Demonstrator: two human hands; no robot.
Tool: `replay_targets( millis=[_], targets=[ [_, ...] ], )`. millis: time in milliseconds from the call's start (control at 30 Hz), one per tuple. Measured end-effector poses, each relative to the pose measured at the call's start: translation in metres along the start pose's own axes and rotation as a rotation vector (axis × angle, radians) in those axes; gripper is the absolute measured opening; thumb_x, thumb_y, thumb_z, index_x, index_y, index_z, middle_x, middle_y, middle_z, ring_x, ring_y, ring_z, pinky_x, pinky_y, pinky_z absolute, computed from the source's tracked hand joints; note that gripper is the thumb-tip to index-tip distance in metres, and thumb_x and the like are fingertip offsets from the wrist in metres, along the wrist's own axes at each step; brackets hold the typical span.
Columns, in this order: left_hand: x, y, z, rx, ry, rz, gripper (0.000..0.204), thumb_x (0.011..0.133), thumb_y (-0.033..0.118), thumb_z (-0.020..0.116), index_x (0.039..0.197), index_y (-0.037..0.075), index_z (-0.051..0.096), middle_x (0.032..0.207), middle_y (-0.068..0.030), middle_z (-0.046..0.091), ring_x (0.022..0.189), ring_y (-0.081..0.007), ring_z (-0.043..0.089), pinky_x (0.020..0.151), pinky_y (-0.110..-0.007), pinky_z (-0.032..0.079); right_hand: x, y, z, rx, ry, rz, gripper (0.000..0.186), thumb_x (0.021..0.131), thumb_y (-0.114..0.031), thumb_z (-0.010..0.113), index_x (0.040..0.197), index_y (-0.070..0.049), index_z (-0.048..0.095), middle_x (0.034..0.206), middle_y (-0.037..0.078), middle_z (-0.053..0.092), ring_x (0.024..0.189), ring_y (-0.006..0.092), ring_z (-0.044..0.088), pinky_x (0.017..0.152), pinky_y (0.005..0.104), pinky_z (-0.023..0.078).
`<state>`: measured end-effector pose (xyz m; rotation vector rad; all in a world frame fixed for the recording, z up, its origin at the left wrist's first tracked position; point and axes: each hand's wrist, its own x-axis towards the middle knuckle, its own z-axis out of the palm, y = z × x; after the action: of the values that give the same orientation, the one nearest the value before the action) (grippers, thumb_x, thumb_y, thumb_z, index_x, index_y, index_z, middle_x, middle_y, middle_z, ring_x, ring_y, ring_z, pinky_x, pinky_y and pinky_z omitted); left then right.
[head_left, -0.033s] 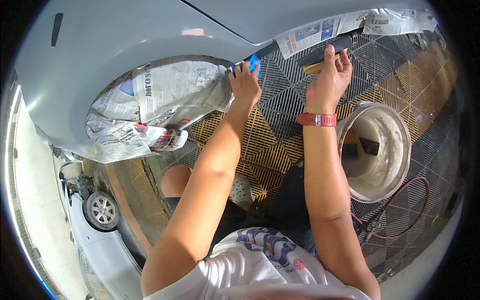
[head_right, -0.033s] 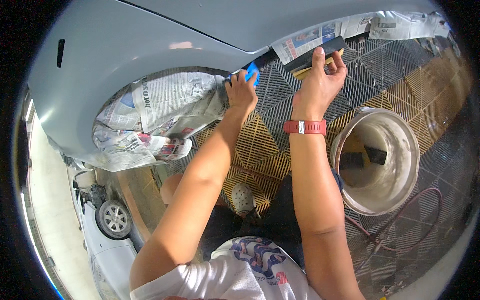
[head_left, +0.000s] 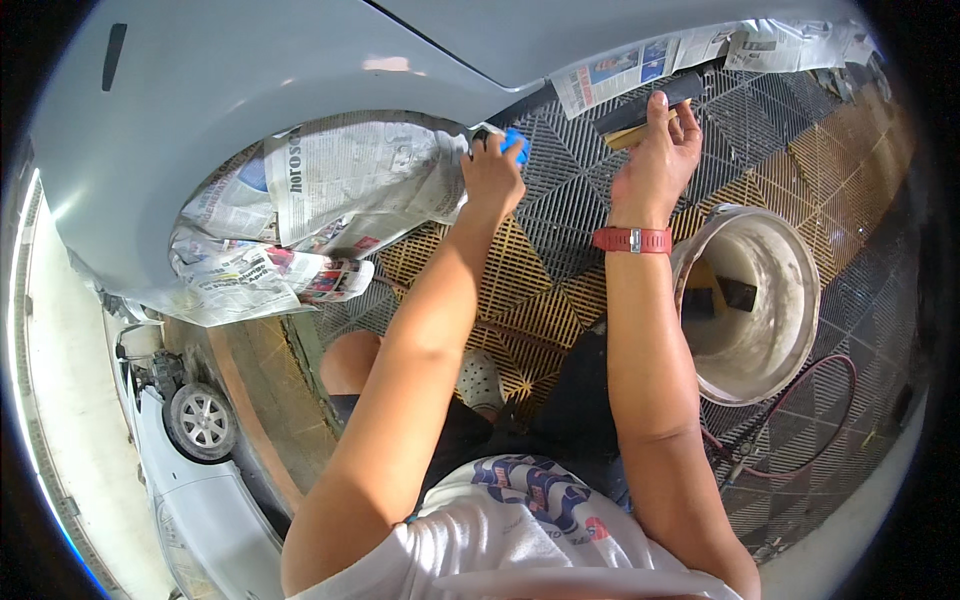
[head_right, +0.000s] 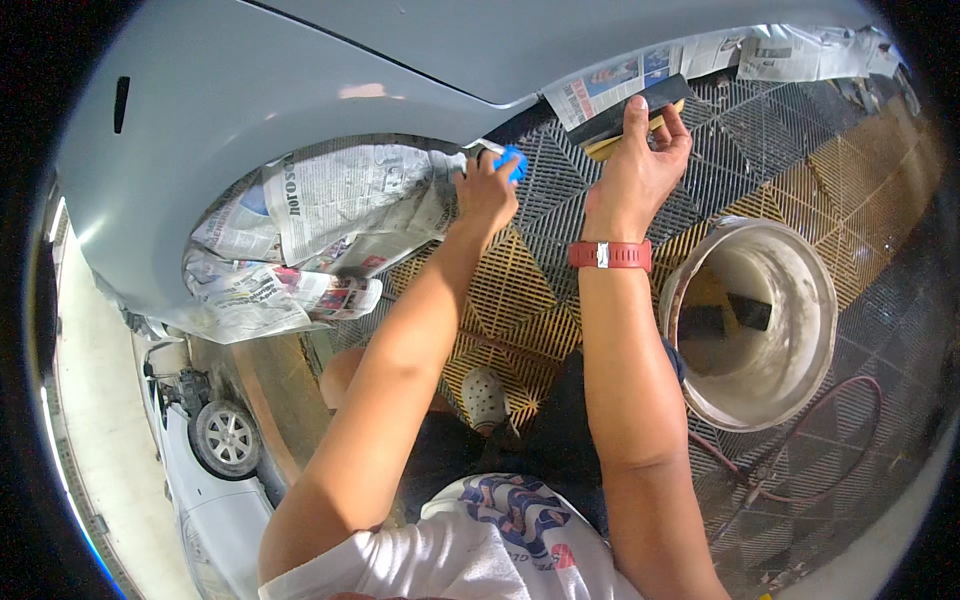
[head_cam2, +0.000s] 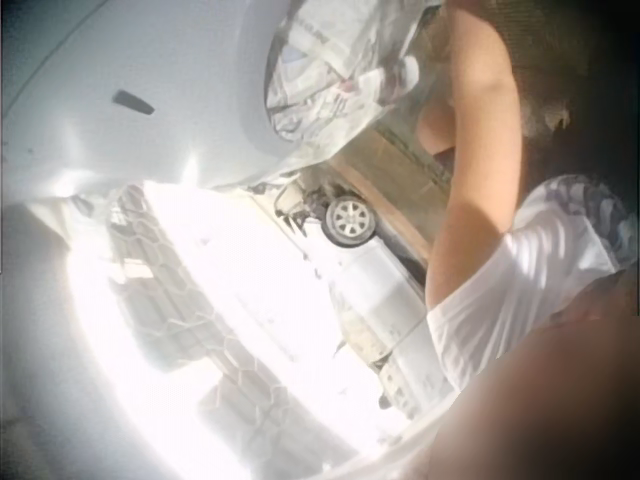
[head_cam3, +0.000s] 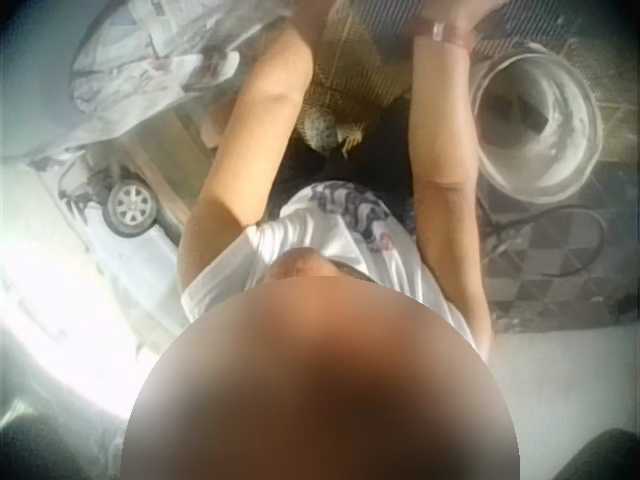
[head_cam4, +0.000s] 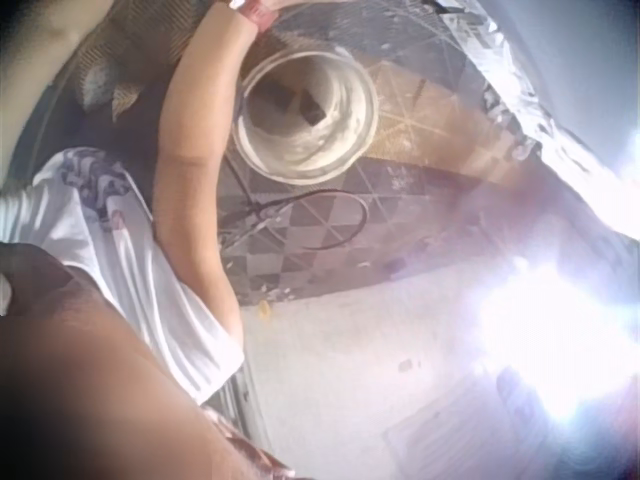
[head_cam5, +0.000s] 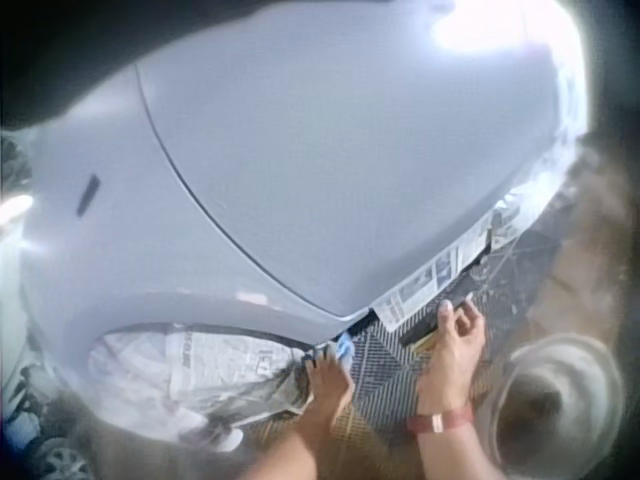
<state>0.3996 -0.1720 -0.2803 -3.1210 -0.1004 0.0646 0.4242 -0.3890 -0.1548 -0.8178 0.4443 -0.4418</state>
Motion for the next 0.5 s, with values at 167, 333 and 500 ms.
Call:
replay_targets(
  millis=[167, 333, 500],
  targets=[
    [-0.055, -0.026, -0.053, -0.6, -0.246, 0.149, 0.05, 0.101, 0.045, 0.068, 0.134, 0.008, 0.072, 0.124, -0.0167, 0.069, 0.119, -0.0355, 0.069, 0.102, -0.047, 0.053, -0.005, 0.004, 0.001, -0.008, -0.07, 0.2, 0.038, 0.105, -0.026, 0.075, 0.128, -0.001, 0.059, 0.105, 0.004, 0.068, 0.089, 0.0124, 0.066, 0.071, 0.0287, 0.053],
    [-0.095, -0.056, -0.165, -0.408, -0.262, 0.066, 0.051, 0.093, 0.036, 0.078, 0.135, 0.008, 0.071, 0.111, -0.0132, 0.076, 0.111, -0.0342, 0.072, 0.097, -0.049, 0.053, -0.03, 0.014, 0.014, -0.224, -0.429, 0.459, 0.03, 0.104, -0.032, 0.074, 0.113, -0.004, 0.07, 0.095, 0.001, 0.068, 0.08, 0.0103, 0.064, 0.058, 0.0293, 0.05],
    [-0.114, -0.075, -0.172, -0.444, 0.06, 0.171, 0.076, 0.081, 0.023, 0.088, 0.151, 0.02, 0.057, 0.115, -0.0111, 0.078, 0.108, -0.0334, 0.074, 0.09, -0.052, 0.053, -0.092, 0.036, 0.016, -0.501, -0.913, 0.557, 0.038, 0.104, -0.039, 0.072, 0.115, -0.003, 0.074, 0.093, -0.001, 0.069, 0.076, 0.0064, 0.056, 0.063, 0.0236, 0.039]
  ],
)
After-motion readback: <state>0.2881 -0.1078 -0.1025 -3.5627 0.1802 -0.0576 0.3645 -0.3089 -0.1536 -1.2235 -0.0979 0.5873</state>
